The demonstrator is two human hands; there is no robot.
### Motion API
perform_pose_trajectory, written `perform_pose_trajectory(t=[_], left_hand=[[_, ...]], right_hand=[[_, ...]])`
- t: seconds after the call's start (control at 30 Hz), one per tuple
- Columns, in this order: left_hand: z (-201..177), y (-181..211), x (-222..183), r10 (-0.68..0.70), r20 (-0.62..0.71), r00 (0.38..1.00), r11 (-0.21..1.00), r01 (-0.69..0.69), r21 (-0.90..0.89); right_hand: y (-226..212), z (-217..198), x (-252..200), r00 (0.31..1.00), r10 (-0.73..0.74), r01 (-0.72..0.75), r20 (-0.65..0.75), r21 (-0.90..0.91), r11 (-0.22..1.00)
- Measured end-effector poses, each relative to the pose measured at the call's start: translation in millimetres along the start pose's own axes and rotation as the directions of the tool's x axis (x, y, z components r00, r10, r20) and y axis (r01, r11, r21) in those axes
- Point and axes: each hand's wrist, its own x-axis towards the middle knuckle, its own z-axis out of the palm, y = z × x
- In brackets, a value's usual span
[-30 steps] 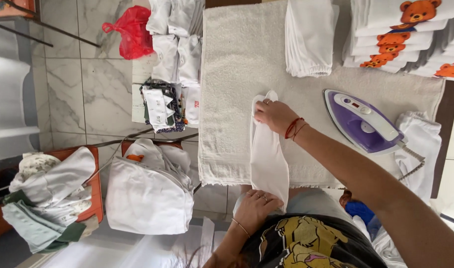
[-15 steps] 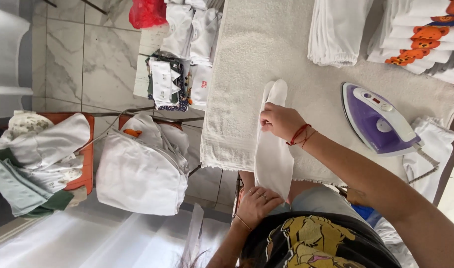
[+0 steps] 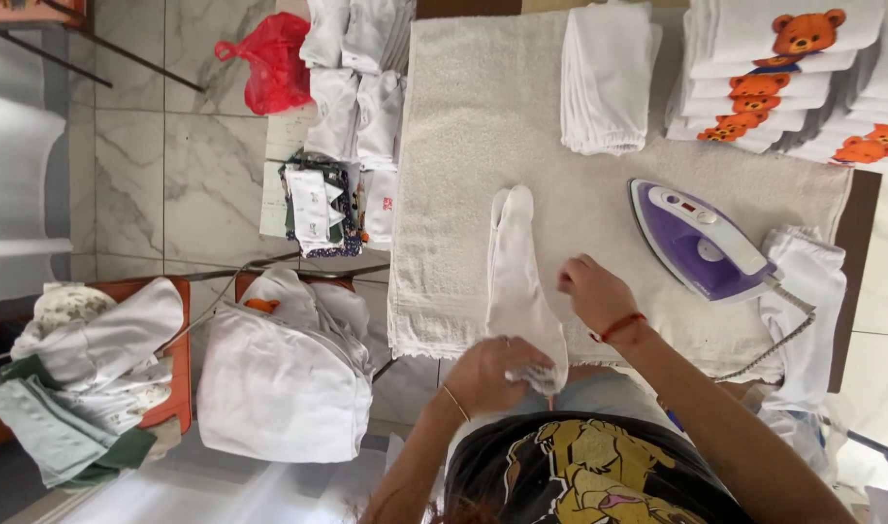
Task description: Ironing and folding small white garments on a padded table in a garment production environment.
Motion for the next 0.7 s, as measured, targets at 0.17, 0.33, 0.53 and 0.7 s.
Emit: perform_pose_trajectory(t=[0.17,0.33,0.53,0.7], left_hand=[[-72.9,-30.1,113.9,0.071,-0.109,0.992,0.993,-0.06,0.106],[-62.7,-71.9,130.7,-0.524,-0.377,0.764,0.78,0.608,0.147],[-43.1,-49.4,143.1,-0.882,-0.208,0.422,0.43,0.903,0.01],[-38.7,-55.3,145.0,-0.865,-0.144,0.48,0.457,0.874,0.168]], right_hand=[[48.5,15.0,-36.9,0.909,0.327,-0.403,0.257,0.342,0.849],[0.8,-11.0,-16.9,0.843,0.445,-0.502,0.303,0.742,0.445],[-18.4,11.9,8.0,0.72,0.562,-0.594,0.407,0.78,0.195],[-15.3,33.8,14.9,0.737,0.565,-0.619,0.37,0.705,0.346]])
